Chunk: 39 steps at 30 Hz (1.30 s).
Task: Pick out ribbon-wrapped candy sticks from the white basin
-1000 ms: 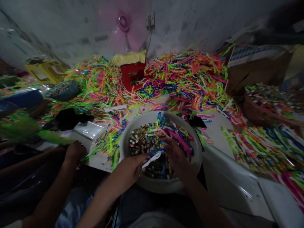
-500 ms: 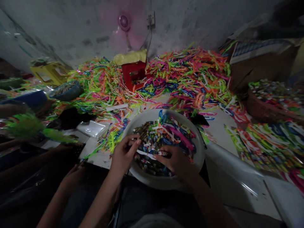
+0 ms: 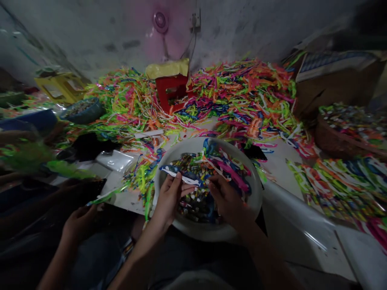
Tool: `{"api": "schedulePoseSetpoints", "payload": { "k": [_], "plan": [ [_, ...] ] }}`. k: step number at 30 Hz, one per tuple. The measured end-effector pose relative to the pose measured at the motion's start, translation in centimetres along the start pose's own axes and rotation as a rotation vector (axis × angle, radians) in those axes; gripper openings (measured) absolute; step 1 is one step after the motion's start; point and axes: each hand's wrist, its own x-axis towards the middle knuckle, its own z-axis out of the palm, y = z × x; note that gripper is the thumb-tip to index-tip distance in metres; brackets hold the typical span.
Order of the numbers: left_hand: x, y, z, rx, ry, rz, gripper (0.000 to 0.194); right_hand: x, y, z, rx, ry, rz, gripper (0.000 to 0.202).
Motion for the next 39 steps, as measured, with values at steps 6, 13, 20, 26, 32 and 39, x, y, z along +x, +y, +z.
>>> {"api": "schedulePoseSetpoints", "payload": {
  "k": [6,13,20,26,32,39],
  "plan": [
    [-0.35,-0.25,-0.28,-0.002,-0.010,0.118,0.033,-0.06,-0.08,0.06,-0.094,-0.005,-0.099,0.021],
    [-0.10,-0.33,-0.40,0.052,-0.020,0.134,0.032,-0.25,-0.11,0.50,-0.171,0.025,-0.192,0.011],
    [-0.30,-0.15,-0.32,0.076,-0.019,0.144,0.033,-0.33,0.04,0.61,-0.213,0.042,-0.219,0.012],
    [-0.21,-0.27,-0.50,0.082,-0.003,0.153,0.036,-0.53,-0.36,0.57,-0.267,0.040,-0.236,0.011],
    [-0.25,-0.21,-0.34,0.092,0.002,0.162,0.035,-0.59,-0.18,0.48,-0.239,0.039,-0.317,0.011],
    [-0.34,-0.41,-0.39,0.103,0.006,0.183,0.043,-0.47,-0.20,0.69,-0.326,0.060,-0.270,0.013]
  ]
}}
